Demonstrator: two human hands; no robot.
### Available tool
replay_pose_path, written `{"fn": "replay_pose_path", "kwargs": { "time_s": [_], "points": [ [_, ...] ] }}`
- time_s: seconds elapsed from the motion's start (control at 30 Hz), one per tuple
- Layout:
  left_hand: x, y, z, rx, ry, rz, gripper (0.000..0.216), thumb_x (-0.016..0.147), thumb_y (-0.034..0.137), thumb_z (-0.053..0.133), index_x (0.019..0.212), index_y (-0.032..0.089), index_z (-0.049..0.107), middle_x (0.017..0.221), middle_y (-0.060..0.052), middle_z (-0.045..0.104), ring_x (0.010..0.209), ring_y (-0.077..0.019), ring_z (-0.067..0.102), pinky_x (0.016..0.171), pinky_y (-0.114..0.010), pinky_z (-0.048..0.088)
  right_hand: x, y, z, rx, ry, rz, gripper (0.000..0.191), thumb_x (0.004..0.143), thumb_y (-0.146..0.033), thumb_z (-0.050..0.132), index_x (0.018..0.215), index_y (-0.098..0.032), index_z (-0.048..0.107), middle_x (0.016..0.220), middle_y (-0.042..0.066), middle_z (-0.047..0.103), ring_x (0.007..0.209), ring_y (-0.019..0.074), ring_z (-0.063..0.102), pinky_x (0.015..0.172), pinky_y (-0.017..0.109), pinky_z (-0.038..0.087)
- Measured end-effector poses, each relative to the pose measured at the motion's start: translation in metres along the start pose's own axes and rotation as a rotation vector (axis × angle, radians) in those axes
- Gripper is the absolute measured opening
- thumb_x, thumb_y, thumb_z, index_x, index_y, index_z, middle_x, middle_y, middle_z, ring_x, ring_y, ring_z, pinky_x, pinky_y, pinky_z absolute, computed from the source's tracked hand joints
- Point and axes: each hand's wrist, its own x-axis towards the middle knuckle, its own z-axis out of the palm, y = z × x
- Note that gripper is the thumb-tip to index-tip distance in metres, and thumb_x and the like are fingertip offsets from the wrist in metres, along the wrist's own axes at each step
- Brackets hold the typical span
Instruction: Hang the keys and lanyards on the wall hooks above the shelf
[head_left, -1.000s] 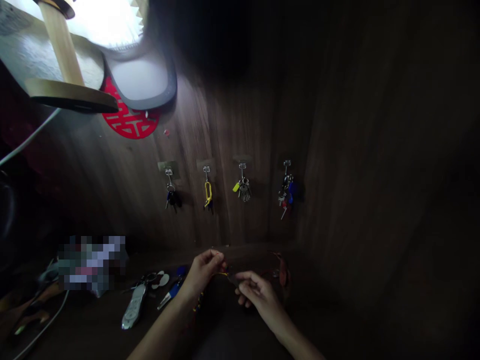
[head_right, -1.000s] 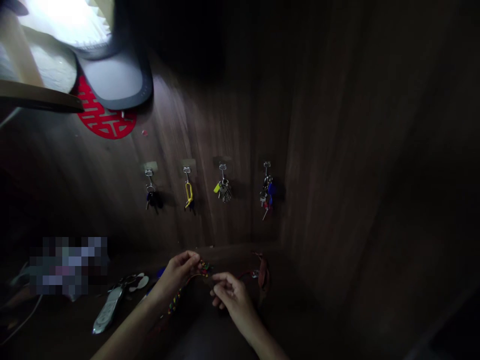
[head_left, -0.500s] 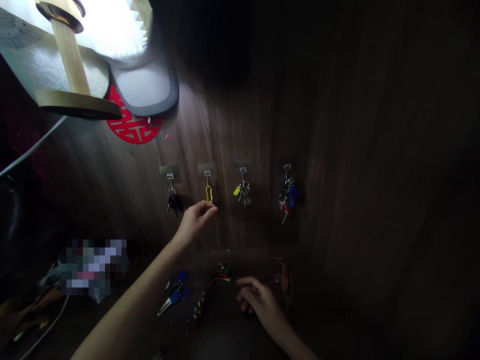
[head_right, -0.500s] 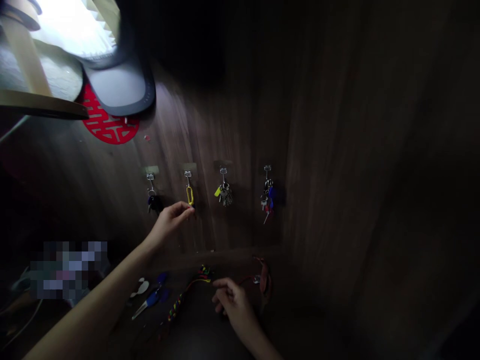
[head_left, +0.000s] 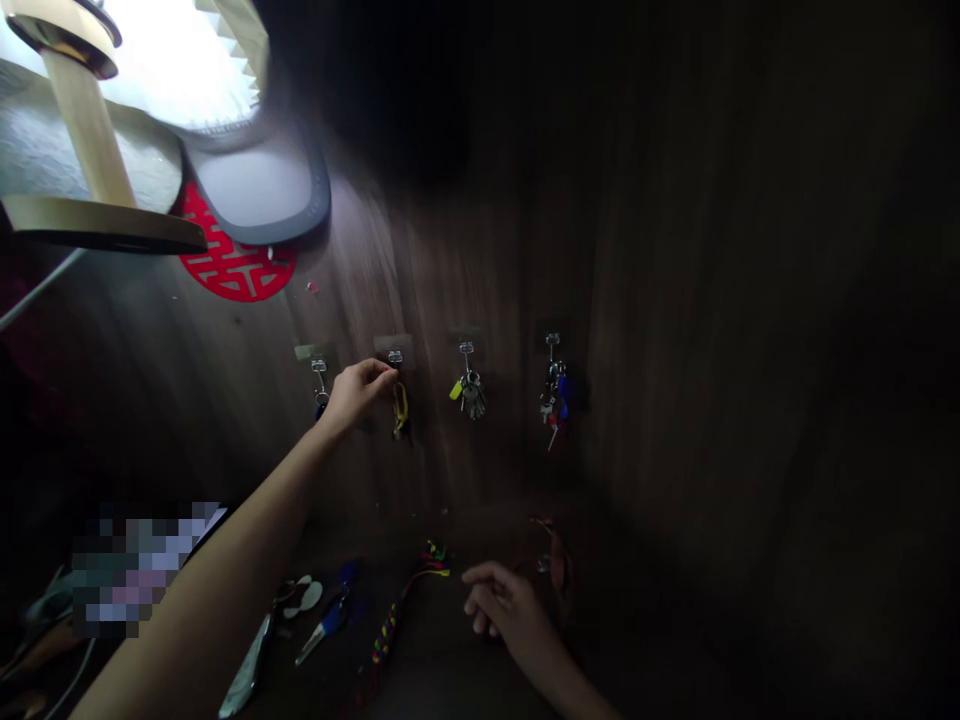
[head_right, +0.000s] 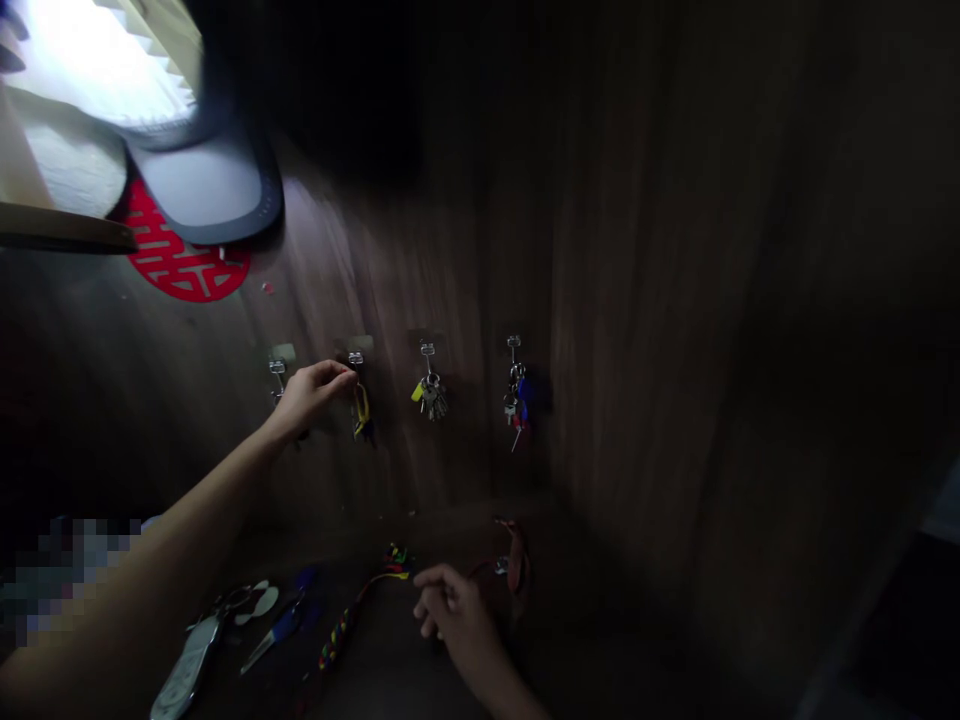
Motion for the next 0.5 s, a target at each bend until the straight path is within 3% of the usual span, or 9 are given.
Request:
{"fn": "replay_pose_path", "kwargs": {
  "time_s": [0.3,0.5],
  "points": [
    [-0.001,-0.011,0.006,0.015,0.012,-0.024,0.020,0.072,0.041,0.058,0.075,0.022,0.064,0.070,0.000,0.071,0.069,-0.0195,0.066,0.064,-0.026,0.048,0.001,-0.001,0.000,-0.024,-0.015,0.019,0.032,0.069,-0.045,0.054,0.082,-0.016,0.059,0.061,0.000,0.061,0.046,0.0090,0.052,0.043,0.020,0.031],
    [-0.010,-0.015,0.013,-0.093,0.023,-0.027,0.028,0.074,0.046,0.055,0.084,0.020,0.062,0.076,-0.002,0.071,0.068,-0.0174,0.067,0.066,-0.026,0.050,0.000,-0.003,0.001,-0.030,0.009,0.015,0.026,0.071,-0.040,0.054,0.080,-0.017,0.060,0.060,-0.001,0.060,0.045,0.0082,0.051,0.043,0.019,0.030]
  ]
}}
